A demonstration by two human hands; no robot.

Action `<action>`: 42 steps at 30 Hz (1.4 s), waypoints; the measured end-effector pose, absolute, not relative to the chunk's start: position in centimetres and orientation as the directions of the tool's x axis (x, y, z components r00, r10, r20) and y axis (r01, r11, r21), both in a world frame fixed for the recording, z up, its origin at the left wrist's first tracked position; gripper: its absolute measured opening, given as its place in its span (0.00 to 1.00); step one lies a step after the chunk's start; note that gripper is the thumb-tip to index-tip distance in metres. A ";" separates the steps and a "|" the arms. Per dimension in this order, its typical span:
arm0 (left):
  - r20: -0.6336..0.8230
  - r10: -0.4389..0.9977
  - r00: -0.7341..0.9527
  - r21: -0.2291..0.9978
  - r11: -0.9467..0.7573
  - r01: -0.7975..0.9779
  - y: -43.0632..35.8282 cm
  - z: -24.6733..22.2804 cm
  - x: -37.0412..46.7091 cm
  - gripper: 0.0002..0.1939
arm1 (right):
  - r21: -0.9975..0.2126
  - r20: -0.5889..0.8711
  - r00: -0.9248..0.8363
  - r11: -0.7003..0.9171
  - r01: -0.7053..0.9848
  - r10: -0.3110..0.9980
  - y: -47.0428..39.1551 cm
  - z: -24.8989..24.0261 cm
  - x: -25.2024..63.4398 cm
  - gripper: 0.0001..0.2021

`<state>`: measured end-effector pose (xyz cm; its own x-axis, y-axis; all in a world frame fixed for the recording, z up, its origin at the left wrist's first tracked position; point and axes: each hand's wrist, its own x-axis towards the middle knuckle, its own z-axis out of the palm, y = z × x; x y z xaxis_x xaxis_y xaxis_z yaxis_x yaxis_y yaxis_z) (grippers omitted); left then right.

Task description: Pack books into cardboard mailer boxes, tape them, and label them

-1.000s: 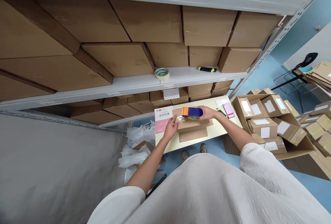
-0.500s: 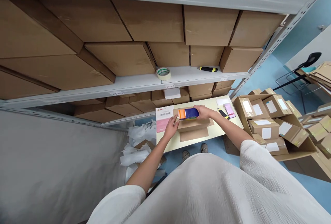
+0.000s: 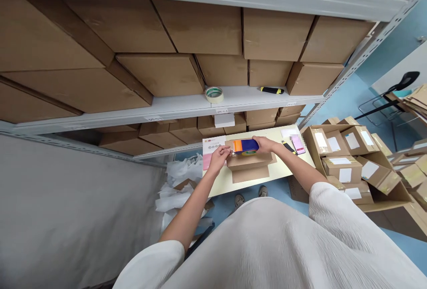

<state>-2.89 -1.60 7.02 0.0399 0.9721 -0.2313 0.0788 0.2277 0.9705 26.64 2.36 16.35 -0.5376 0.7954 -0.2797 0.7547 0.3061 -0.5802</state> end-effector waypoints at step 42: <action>-0.301 0.954 0.008 0.949 0.300 -0.097 -0.6 13.4 0.0 0.25 | -0.674 -0.140 -0.553 0.330 0.661 0.821 1.4 14.7 28.3 0.20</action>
<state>0.00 -0.63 13.39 0.0083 0.9537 -0.3005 -0.0967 0.2999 0.9491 28.31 1.37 14.67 -0.5530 0.8214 -0.1399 0.6610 0.3303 -0.6738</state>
